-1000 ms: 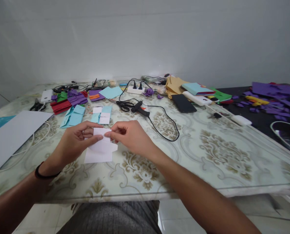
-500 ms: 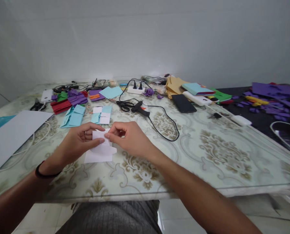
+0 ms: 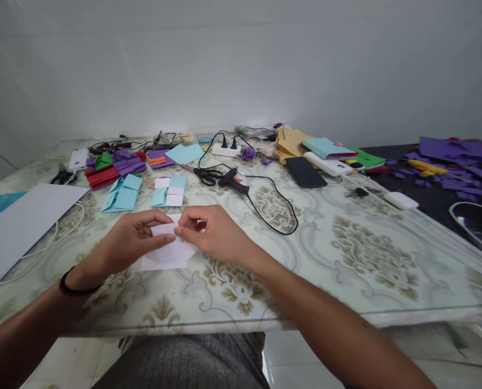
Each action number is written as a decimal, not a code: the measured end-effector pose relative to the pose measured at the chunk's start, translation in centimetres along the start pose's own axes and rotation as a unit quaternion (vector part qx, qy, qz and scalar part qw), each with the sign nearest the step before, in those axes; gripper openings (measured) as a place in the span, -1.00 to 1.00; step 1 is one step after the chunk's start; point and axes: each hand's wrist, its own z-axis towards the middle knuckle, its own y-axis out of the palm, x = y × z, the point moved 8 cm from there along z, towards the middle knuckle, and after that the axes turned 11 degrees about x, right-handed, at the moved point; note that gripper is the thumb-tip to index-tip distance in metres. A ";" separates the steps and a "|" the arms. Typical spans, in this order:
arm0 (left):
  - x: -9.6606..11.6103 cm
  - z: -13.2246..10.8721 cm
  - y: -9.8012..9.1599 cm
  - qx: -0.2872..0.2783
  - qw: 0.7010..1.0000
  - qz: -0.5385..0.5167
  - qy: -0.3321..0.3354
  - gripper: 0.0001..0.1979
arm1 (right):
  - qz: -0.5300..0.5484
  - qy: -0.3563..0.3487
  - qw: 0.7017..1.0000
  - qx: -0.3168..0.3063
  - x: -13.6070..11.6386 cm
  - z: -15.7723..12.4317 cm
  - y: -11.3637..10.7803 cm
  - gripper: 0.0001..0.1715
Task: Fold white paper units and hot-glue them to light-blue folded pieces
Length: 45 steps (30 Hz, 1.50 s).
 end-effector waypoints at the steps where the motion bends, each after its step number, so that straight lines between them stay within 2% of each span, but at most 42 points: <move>1: 0.0 0.0 -0.1 0.005 1.000 -0.005 0.001 -0.75 | 0.005 0.004 1.000 0.005 0.1 0.0 0.0 -0.77; 5: 0.0 0.1 -0.4 0.034 0.999 -0.020 0.013 -0.72 | 0.045 0.028 0.998 0.038 0.6 0.3 -0.2 -0.80; 9: 0.5 0.0 -0.1 0.019 0.998 0.034 0.050 -0.80 | 0.070 0.032 0.996 0.043 0.8 0.2 0.1 -0.80; 12: 1.2 -0.2 -0.1 0.024 0.993 0.077 0.085 -0.78 | 0.057 0.029 0.997 0.051 0.8 0.1 0.2 -0.81; 16: 1.2 -0.2 -0.4 0.043 0.995 0.048 0.076 -0.74 | 0.035 0.019 0.997 0.067 0.7 0.0 0.1 -0.86; 22: 1.9 -0.7 0.4 0.000 0.991 0.074 0.107 -0.70 | 0.050 0.014 0.998 0.043 0.5 -0.1 0.1 -0.91; 26: 2.8 -1.1 0.5 0.015 0.977 0.145 0.159 -0.67 | 0.068 0.022 0.997 0.012 0.5 -0.1 0.6 -0.92; 29: 3.2 -1.1 0.0 0.044 0.972 0.152 0.175 -0.69 | 0.081 0.028 0.996 0.013 0.5 -0.1 0.7 -0.91; 36: 3.1 -0.9 -1.7 0.113 0.978 0.085 0.150 -0.72 | 0.110 0.030 0.993 0.028 0.5 0.1 0.2 -0.83; 41: 2.6 -0.5 -3.1 0.188 0.974 0.031 0.120 -0.74 | 0.173 0.045 0.984 0.014 0.3 0.0 0.2 -0.65; 43: 2.4 -0.4 -3.4 0.199 0.974 0.014 0.112 -0.76 | 0.181 0.049 0.982 0.030 0.3 0.1 -0.1 -0.65; 45: 2.1 -0.3 -3.0 0.176 0.979 -0.002 0.099 -0.76 | 0.175 0.053 0.982 0.055 0.4 0.2 -0.4 -0.65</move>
